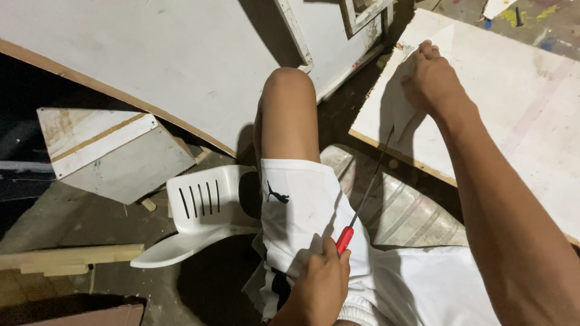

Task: Cutting a thin white board using a hand saw while sitting on a low chair.

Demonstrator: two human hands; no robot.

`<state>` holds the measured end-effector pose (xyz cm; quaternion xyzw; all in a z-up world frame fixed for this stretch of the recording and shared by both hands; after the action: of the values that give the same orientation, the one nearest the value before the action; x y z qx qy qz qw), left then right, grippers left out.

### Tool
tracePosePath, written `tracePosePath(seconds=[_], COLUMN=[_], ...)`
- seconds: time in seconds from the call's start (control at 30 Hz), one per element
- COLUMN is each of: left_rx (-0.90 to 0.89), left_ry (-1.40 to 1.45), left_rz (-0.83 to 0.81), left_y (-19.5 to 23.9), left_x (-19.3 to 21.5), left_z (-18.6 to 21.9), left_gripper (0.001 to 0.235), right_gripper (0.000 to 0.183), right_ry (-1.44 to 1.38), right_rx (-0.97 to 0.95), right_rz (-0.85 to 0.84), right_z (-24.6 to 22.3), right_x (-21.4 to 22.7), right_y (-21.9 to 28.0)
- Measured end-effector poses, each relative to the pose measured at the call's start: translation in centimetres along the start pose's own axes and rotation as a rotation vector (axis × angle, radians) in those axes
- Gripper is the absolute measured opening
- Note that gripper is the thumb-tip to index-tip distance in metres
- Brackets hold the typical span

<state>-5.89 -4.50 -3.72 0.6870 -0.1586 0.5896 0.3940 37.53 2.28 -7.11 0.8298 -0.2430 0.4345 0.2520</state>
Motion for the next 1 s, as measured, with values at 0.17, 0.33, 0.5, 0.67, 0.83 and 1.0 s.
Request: tracePosePath(seconds=[0.17,0.33,0.5,0.67,0.83,1.0], left_rx=[0.073,0.040,0.167,0.166,-0.289,-0.581], left_ry=[0.092,0.048,0.418,0.720,-0.203,0.286], left_rz=[-0.133,0.117,-0.309,-0.120,0.693,0.363], left_y=[1.0,2.3,0.8,-2.6,-13.3,-13.4], left_x=[-0.8,-1.5,7.0,13.9,0.1,12.6], left_z=[-0.9,-2.1,-4.6,-5.9,-5.8,8.0], left_gripper=[0.041,0.038,0.050,0.052,0.019,0.032], right_gripper=[0.064,0.045,0.034,0.051,0.051,0.081], right_ry=[-0.027,0.084,-0.030,-0.172,-0.453,-1.253], right_rx=[-0.068,0.077,0.075,0.194,0.283,-0.284], right_rz=[-0.055,0.041,0.064,0.223,0.709,0.427], right_z=[-0.9,0.8,0.8,1.7,-1.6,-7.3], right_x=[0.5,-0.3,-0.1,0.1,3.0,4.3], right_y=[1.0,-0.5,0.4,1.6,9.1,19.3])
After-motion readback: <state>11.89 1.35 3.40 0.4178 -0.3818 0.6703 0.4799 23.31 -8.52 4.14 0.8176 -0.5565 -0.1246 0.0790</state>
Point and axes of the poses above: each hand's wrist, its own y-axis away from the middle knuckle, its own x-axis out of the back of the hand, z = x × y, the point moved 2 cm from there along -y, towards the middle knuckle, and after that the axes turned 12 degrees about -y, right-handed, at the moved point
